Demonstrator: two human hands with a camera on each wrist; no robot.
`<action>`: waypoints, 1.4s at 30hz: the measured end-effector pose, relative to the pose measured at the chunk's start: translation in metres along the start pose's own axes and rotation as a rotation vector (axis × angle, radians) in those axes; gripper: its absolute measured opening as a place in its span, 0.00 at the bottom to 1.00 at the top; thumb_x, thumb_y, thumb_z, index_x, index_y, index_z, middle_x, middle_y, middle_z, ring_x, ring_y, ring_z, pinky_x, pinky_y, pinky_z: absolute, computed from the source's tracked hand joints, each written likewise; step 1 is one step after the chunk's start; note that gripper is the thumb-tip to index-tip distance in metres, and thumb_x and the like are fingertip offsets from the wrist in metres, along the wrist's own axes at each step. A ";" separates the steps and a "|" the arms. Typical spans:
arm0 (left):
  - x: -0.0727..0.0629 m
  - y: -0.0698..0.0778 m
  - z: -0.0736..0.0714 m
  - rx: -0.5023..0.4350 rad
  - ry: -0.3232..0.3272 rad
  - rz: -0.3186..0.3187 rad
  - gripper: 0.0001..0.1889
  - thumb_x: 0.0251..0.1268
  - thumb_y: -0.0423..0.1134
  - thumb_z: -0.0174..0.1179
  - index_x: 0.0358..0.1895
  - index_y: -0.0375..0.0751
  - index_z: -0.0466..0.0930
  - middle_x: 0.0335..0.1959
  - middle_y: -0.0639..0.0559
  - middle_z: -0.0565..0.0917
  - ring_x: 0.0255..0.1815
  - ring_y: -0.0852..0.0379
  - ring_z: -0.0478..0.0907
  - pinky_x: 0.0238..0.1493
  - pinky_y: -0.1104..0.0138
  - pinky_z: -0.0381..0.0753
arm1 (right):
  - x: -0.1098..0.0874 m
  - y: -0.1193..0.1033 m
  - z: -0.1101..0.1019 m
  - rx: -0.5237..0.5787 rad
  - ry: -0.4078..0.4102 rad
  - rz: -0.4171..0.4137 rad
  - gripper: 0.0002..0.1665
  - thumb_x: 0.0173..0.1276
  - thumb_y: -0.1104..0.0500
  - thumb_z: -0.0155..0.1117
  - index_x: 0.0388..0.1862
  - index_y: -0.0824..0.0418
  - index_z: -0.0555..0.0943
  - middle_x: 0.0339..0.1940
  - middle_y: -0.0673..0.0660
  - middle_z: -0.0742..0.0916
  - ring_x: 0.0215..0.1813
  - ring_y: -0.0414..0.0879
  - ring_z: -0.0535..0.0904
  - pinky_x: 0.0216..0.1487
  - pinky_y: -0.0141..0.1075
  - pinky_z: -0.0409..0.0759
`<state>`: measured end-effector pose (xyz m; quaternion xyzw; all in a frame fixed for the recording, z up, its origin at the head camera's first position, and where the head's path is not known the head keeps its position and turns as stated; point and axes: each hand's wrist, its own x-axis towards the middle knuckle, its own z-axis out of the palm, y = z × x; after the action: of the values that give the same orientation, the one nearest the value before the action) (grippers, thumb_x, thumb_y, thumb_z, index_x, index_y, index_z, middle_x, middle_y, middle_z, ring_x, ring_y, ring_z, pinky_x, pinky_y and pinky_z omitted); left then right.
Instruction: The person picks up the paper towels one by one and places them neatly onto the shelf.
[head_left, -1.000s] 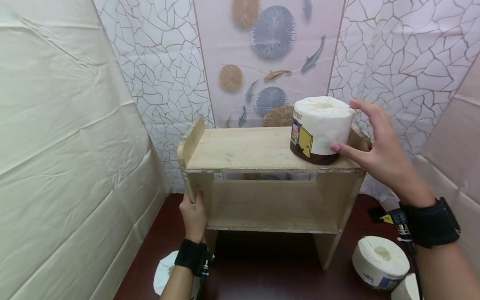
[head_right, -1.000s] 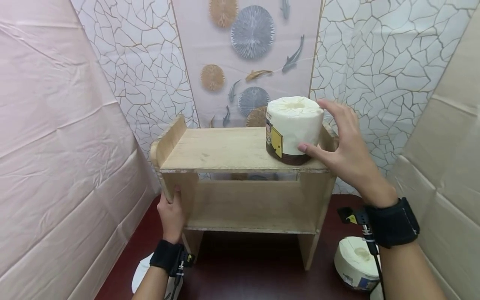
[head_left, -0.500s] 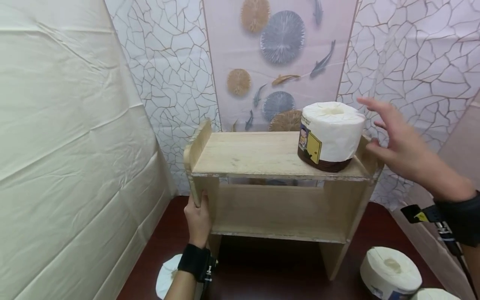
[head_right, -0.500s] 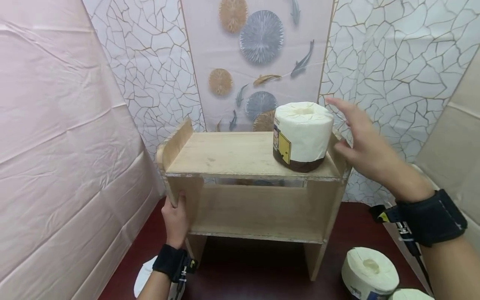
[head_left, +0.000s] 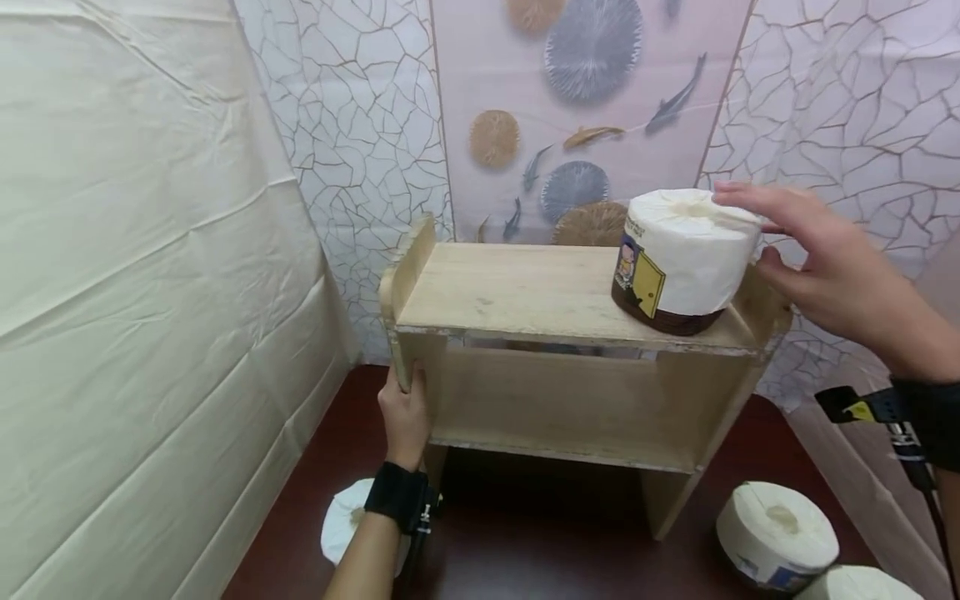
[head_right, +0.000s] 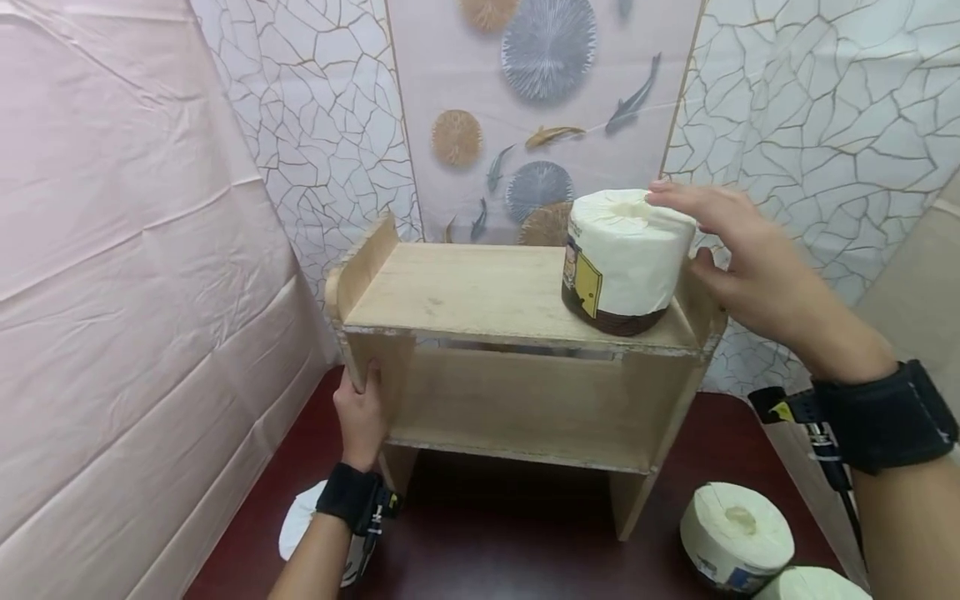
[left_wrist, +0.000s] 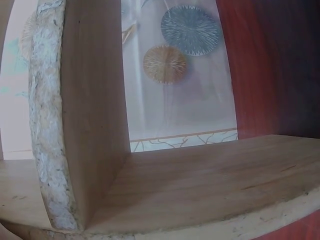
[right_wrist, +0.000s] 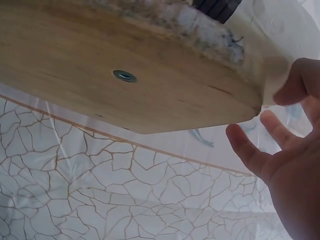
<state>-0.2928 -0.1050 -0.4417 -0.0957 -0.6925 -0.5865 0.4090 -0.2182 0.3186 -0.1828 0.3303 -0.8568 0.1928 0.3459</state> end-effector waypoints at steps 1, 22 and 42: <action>0.001 0.001 0.000 0.001 -0.006 -0.002 0.15 0.83 0.35 0.58 0.63 0.31 0.80 0.37 0.29 0.85 0.31 0.39 0.83 0.31 0.63 0.78 | 0.001 0.000 0.000 -0.004 -0.004 -0.020 0.50 0.54 0.91 0.63 0.75 0.61 0.77 0.77 0.41 0.76 0.70 0.27 0.64 0.64 0.20 0.62; 0.003 0.001 0.012 0.016 -0.010 0.003 0.19 0.84 0.42 0.58 0.67 0.35 0.79 0.36 0.33 0.85 0.30 0.50 0.75 0.34 0.60 0.73 | 0.015 0.011 -0.015 -0.079 -0.187 0.002 0.49 0.51 0.92 0.64 0.72 0.63 0.77 0.68 0.69 0.81 0.65 0.70 0.67 0.66 0.63 0.62; -0.004 0.004 0.000 0.045 -0.030 -0.068 0.16 0.83 0.35 0.57 0.66 0.32 0.77 0.34 0.31 0.80 0.32 0.46 0.76 0.35 0.65 0.72 | 0.011 0.022 -0.013 -0.064 -0.185 -0.178 0.48 0.49 0.88 0.71 0.69 0.62 0.79 0.70 0.47 0.81 0.59 0.57 0.69 0.59 0.48 0.58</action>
<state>-0.2883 -0.1022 -0.4415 -0.0718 -0.7144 -0.5828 0.3805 -0.2336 0.3363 -0.1682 0.4102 -0.8580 0.1024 0.2917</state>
